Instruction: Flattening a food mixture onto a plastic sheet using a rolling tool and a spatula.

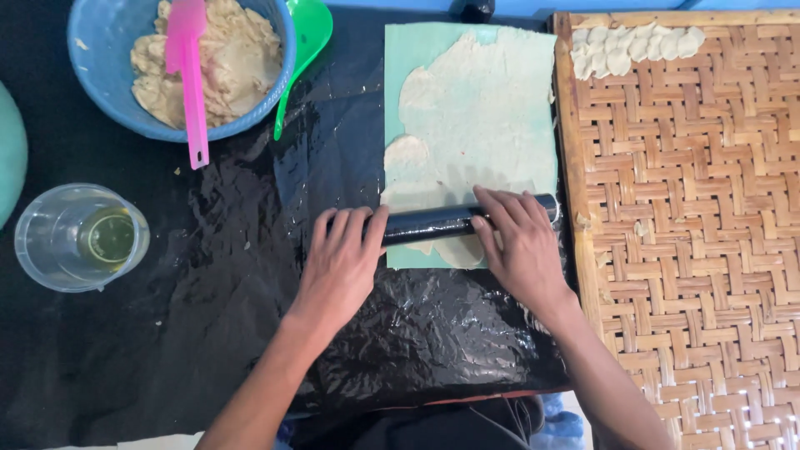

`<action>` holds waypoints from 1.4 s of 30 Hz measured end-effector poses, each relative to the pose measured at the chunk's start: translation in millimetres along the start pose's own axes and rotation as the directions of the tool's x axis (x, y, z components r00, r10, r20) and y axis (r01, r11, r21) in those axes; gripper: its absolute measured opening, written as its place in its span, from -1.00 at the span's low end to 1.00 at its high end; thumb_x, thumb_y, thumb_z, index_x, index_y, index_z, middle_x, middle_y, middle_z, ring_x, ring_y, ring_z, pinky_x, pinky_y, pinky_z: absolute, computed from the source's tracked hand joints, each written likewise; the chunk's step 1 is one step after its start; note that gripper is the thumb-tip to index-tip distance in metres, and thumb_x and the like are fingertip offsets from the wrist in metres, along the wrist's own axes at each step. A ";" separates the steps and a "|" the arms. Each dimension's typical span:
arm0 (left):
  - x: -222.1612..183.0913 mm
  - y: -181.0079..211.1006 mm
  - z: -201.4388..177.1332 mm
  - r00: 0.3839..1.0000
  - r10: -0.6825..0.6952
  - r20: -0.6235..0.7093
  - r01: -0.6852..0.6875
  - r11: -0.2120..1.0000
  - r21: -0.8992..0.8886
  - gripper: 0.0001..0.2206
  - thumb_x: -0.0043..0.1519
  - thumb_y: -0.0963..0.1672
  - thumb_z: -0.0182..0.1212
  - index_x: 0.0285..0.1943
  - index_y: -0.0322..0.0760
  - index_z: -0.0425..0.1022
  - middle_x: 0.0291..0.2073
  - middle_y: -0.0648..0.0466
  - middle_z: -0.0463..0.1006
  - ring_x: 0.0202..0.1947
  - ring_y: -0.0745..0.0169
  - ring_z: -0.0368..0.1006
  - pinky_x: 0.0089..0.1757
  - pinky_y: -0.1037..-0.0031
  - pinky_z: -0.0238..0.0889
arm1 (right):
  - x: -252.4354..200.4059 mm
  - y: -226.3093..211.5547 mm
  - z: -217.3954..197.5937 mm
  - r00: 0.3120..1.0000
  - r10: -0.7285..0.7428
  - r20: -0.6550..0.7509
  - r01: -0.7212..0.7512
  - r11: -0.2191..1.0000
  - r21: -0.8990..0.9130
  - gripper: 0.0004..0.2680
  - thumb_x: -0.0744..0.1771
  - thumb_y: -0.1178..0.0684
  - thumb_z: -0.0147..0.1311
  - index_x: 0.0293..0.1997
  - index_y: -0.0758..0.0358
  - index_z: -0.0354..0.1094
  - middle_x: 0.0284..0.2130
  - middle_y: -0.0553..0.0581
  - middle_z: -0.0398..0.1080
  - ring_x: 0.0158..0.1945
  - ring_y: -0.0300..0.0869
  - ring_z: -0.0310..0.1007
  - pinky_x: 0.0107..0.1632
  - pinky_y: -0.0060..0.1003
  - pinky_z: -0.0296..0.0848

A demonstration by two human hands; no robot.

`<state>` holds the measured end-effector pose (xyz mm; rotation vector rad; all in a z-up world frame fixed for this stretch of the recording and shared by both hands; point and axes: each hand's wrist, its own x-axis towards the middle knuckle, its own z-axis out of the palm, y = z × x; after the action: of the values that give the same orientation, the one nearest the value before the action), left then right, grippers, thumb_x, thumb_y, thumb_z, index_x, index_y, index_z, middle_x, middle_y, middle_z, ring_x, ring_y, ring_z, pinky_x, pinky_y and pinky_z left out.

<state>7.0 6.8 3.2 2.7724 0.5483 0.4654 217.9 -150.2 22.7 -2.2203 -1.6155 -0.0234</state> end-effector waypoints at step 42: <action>9.8 -14.0 -4.5 0.998 0.037 -0.047 -0.037 0.999 0.016 -0.58 0.13 -0.19 0.31 0.20 -0.38 0.41 0.04 -0.09 0.46 0.10 -0.07 0.35 0.12 0.08 0.15 | 10.1 -5.6 -0.1 0.971 -0.124 0.204 0.145 0.985 -0.089 -0.20 0.16 -0.49 0.18 0.40 0.36 0.12 0.21 0.36 0.31 0.33 0.17 0.24 0.41 0.14 0.09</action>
<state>9.5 24.2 5.2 2.7965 0.5139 0.5391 216.0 -139.6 26.9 -2.2453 -1.9104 0.0812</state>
